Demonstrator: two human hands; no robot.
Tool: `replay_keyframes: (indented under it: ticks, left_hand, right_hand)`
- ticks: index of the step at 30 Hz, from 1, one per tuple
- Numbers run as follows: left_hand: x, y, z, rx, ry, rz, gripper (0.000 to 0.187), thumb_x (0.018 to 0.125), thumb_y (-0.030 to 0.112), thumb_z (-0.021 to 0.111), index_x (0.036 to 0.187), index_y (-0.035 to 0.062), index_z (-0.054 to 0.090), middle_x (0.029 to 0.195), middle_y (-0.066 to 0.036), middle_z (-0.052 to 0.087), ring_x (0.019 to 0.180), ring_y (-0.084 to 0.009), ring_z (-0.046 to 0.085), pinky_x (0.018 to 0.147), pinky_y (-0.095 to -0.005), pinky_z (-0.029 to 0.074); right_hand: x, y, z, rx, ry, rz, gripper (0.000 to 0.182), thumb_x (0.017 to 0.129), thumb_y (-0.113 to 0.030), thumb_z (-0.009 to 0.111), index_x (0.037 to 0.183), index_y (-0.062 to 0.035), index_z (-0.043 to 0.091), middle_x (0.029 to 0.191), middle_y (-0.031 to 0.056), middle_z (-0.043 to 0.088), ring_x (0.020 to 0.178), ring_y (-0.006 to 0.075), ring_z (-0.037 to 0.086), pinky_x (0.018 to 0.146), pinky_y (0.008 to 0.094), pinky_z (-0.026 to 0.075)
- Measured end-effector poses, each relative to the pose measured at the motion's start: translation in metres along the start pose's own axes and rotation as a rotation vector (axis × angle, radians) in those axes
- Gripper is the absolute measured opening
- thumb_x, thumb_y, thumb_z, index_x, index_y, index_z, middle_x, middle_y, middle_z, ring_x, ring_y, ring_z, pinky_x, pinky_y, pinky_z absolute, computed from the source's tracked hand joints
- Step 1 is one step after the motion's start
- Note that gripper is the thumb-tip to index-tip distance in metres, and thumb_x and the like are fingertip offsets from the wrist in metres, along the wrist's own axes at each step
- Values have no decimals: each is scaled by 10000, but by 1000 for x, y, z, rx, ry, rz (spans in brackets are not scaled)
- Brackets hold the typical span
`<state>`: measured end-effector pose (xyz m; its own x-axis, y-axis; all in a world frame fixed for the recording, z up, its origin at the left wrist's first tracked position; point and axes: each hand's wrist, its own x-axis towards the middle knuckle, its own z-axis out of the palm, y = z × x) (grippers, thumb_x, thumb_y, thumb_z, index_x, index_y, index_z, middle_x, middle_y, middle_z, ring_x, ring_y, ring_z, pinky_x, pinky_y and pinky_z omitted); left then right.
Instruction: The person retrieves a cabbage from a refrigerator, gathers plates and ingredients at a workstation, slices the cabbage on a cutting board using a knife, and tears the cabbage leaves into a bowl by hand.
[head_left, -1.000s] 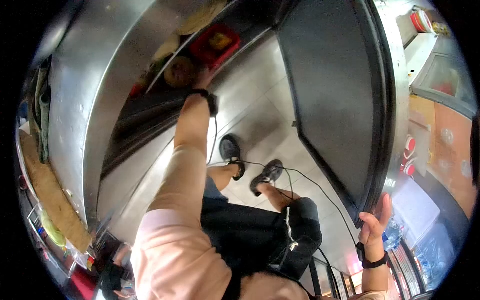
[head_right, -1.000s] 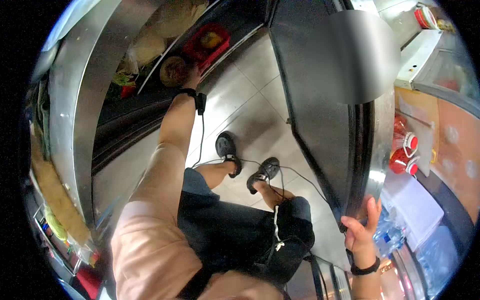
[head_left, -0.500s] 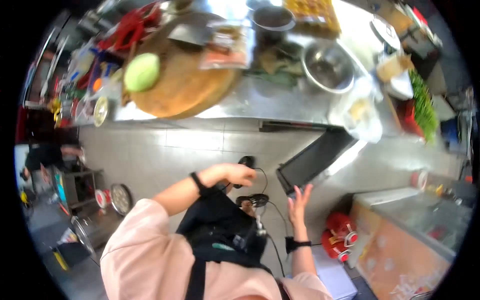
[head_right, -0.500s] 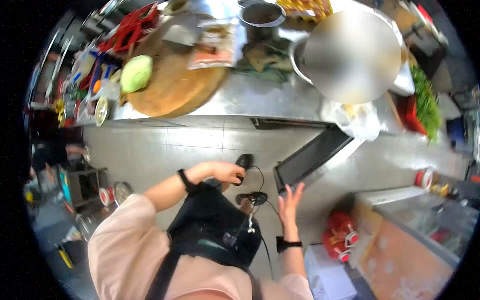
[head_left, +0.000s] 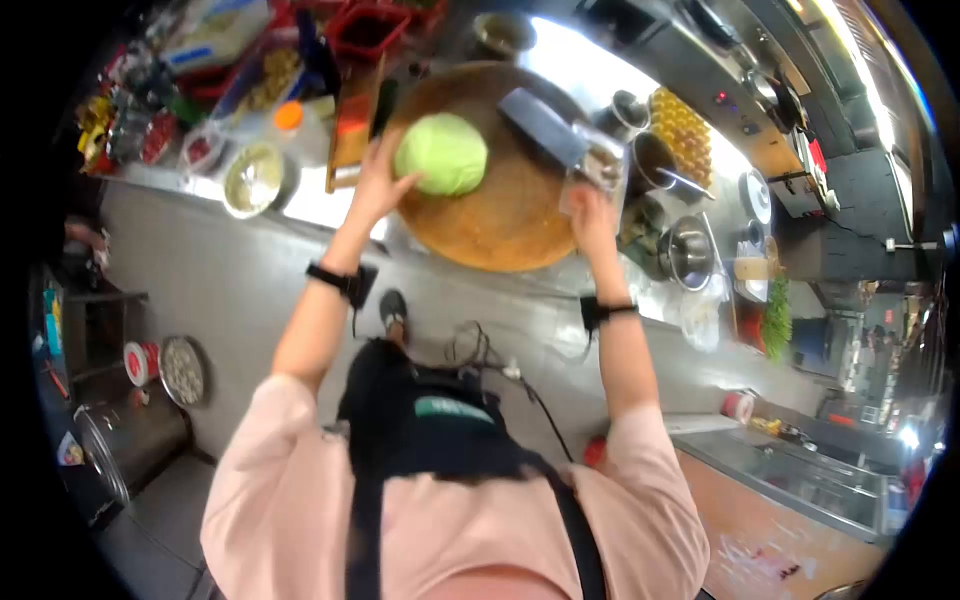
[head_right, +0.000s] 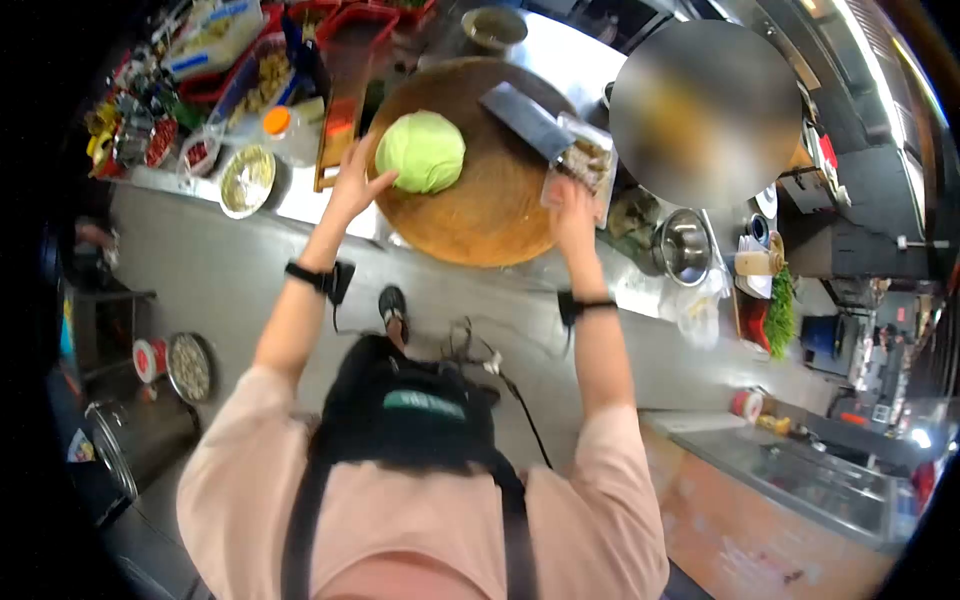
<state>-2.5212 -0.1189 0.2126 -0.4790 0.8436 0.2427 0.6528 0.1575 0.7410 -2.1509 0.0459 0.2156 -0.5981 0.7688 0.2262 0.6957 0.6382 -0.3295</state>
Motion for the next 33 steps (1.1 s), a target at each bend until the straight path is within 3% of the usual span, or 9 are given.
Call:
replay_keyframes:
  ticks: [2, 5, 9, 11, 14, 16, 17, 22, 33]
  left_hand:
    - [17, -6, 7, 35, -115, 50, 926, 700, 301, 820, 1463, 151, 316, 1477, -279, 260, 1334, -447, 330, 1086, -474, 351]
    - [14, -8, 27, 64, -234, 108, 1073, 596, 289, 886, 1483, 202, 288, 1493, -278, 224, 1350, -465, 290, 1103, -495, 335]
    - [23, -15, 21, -11, -227, 106, 1024, 612, 199, 871, 1468, 170, 309, 1517, -220, 181, 1367, -428, 272, 1115, -472, 322]
    - [28, -17, 28, -36, -219, 106, 1004, 619, 194, 865, 1462, 166, 321, 1518, -214, 187, 1365, -425, 276, 1113, -475, 322]
    - [41, -13, 43, -92, -115, 149, 912, 625, 231, 861, 1407, 108, 407, 1489, -271, 253, 1334, -443, 321, 1098, -468, 337]
    - [43, -2, 39, -113, -138, 125, 890, 630, 241, 859, 1393, 98, 424, 1492, -270, 251, 1327, -448, 331, 1097, -465, 336]
    - [45, 3, 34, -121, -160, 110, 869, 634, 250, 857, 1378, 89, 440, 1494, -268, 250, 1320, -453, 341, 1096, -463, 336]
    - [44, 15, 12, 47, -103, 203, 652, 659, 200, 827, 1232, 70, 545, 1366, -231, 438, 1279, -403, 412, 1051, -487, 361]
    - [76, 28, 20, 247, -294, 303, 562, 683, 135, 751, 1205, 70, 553, 1299, -182, 480, 1206, -371, 438, 941, -452, 410]
  right_hand:
    - [55, -1, 27, -248, 23, 188, 447, 850, -108, 518, 1297, -103, 504, 1154, 177, 571, 1083, 387, 531, 928, 484, 417]
    - [88, 52, 79, -531, 42, 115, 491, 853, -133, 512, 1342, -119, 469, 1127, 187, 570, 1055, 420, 531, 907, 517, 420]
    - [118, 37, 73, -426, -172, 125, 558, 841, -126, 535, 1388, -123, 425, 1123, 207, 582, 1041, 437, 533, 901, 496, 436]
    - [121, 8, 41, -142, -91, 88, 591, 815, -133, 575, 1382, -87, 417, 1117, 248, 594, 1036, 415, 556, 853, 513, 459]
    - [116, -45, -7, -46, -1, 75, 500, 852, -143, 560, 1336, -75, 456, 976, 264, 632, 903, 410, 612, 767, 510, 486]
    - [101, -75, -25, 38, -130, 306, 392, 892, -159, 534, 1270, -64, 496, 815, 242, 639, 753, 419, 627, 694, 499, 497]
    - [91, -91, -28, -3, -47, 136, 289, 920, -176, 507, 1183, -60, 528, 756, 230, 634, 709, 416, 629, 657, 506, 495]
    - [80, -155, -32, 103, -224, 60, 202, 923, -162, 491, 1096, -59, 474, 857, 233, 639, 727, 425, 624, 624, 533, 479]
    - [105, -164, -14, -7, -433, 83, 159, 928, -131, 433, 1038, -16, 425, 787, 236, 620, 713, 447, 608, 618, 536, 477]
